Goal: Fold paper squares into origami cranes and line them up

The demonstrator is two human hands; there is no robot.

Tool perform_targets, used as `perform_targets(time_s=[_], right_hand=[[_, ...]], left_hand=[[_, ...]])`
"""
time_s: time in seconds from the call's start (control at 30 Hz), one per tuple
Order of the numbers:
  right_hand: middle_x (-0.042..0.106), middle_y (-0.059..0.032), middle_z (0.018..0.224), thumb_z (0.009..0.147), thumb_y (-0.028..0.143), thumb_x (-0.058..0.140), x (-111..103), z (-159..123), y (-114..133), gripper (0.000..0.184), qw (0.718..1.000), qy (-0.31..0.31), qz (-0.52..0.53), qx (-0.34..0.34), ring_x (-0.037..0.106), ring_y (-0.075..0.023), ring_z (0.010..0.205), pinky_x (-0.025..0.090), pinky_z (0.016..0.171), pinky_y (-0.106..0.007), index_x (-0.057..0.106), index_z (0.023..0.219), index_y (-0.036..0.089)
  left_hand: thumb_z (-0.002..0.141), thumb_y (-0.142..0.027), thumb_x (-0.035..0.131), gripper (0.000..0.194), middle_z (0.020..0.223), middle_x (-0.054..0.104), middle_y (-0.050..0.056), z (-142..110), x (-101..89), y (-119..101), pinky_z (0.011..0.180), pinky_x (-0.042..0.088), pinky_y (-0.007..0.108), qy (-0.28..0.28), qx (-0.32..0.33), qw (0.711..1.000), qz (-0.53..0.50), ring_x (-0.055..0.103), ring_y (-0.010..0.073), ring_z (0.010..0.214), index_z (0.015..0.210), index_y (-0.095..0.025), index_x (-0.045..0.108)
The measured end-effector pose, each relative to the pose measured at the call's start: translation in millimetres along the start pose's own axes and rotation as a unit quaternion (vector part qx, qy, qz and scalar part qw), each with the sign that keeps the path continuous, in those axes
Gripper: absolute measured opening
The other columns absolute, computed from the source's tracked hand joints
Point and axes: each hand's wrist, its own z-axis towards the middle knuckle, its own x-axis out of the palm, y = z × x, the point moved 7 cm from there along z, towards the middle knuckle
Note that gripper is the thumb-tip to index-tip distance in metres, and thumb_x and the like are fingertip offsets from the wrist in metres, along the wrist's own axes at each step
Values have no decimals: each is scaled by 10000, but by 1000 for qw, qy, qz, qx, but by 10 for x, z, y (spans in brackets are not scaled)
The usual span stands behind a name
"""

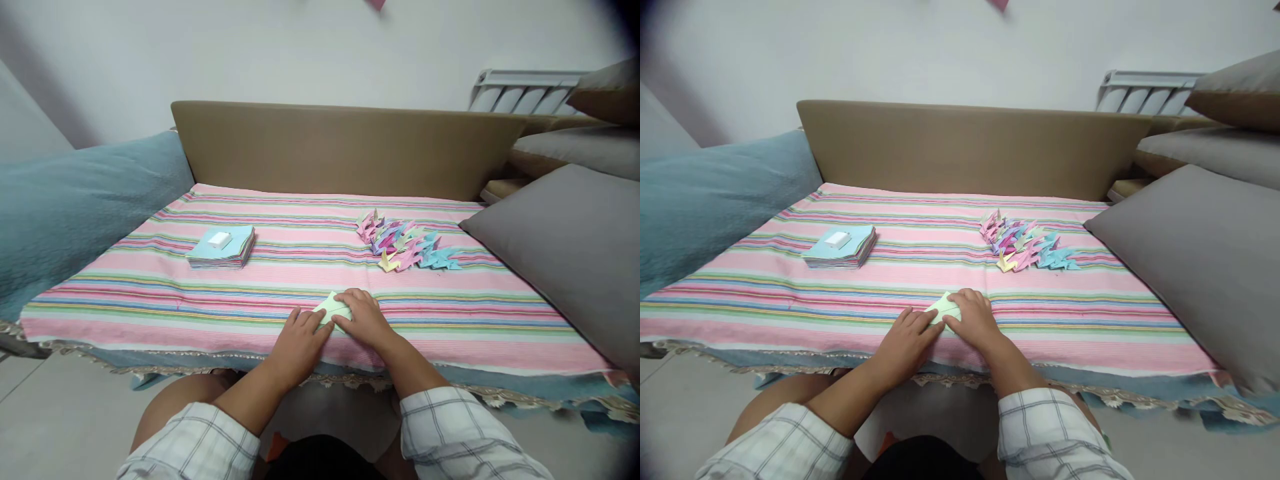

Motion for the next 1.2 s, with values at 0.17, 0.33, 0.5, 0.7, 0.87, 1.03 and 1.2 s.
perform_targets(time_s=[0.17, 0.33, 0.5, 0.7, 0.87, 1.03, 1.2], right_hand=[[561, -71, 1128, 745, 282, 645, 8, 45, -74, 401, 1000, 18, 13, 3, 477, -244, 1053, 362, 909, -407, 578, 1139, 244], [582, -70, 1105, 753, 177, 609, -32, 66, -136, 342, 998, 25, 55, -12, 502, -216, 1040, 388, 908, -376, 602, 1093, 220], [606, -62, 1087, 744, 111, 582, -27, 86, -174, 311, 996, 30, 80, -21, 523, -209, 1026, 399, 921, -376, 649, 1028, 219], [605, -57, 1063, 750, 106, 566, -18, 74, -170, 252, 996, 27, 80, -38, 531, -207, 1015, 416, 910, -381, 689, 929, 234], [592, -59, 1086, 731, 92, 569, -48, 58, -126, 272, 996, -1, 64, -60, 515, -212, 1025, 409, 922, -394, 683, 937, 228], [624, -55, 1066, 776, 112, 550, -94, 41, 2, 196, 989, -12, 67, -128, 522, -199, 1033, 403, 929, -378, 684, 865, 225], [564, -80, 1224, 650, 488, 735, -96, -28, 132, 593, 981, 76, 78, -157, 471, -257, 1155, 367, 974, -419, 581, 1170, 250]], left_hand=[[811, -180, 512, 499, 1337, 465, 103, 6, 13, -17, 1012, 285, 511, -6, -9, 1000, -6, 464, 270, 1119, 1297, -281, 455], [755, -189, 567, 566, 1331, 455, 110, 32, 17, -30, 1003, 263, 552, -7, -33, 999, -8, 442, 299, 1127, 1298, -296, 451], [732, -179, 586, 491, 1318, 476, 104, 27, -40, -37, 1003, 285, 523, 4, -27, 999, -17, 452, 289, 1123, 1212, -261, 521], [761, -204, 591, 308, 1245, 557, 88, 44, -75, 101, 960, 358, 459, -35, -32, 996, -71, 500, 252, 1084, 1069, -222, 591], [821, -275, 569, 132, 1047, 659, 75, 140, -52, 319, 842, 443, 383, -68, -41, 993, -91, 588, 213, 933, 900, -216, 656], [861, -215, 460, 198, 851, 661, 67, 182, -107, 339, 799, 460, 321, -85, -38, 992, -79, 594, 183, 849, 866, -198, 657], [863, -227, 441, 196, 835, 664, 48, 172, -211, 451, 767, 449, 301, -105, -104, 984, -96, 589, 184, 841, 869, -194, 634]])
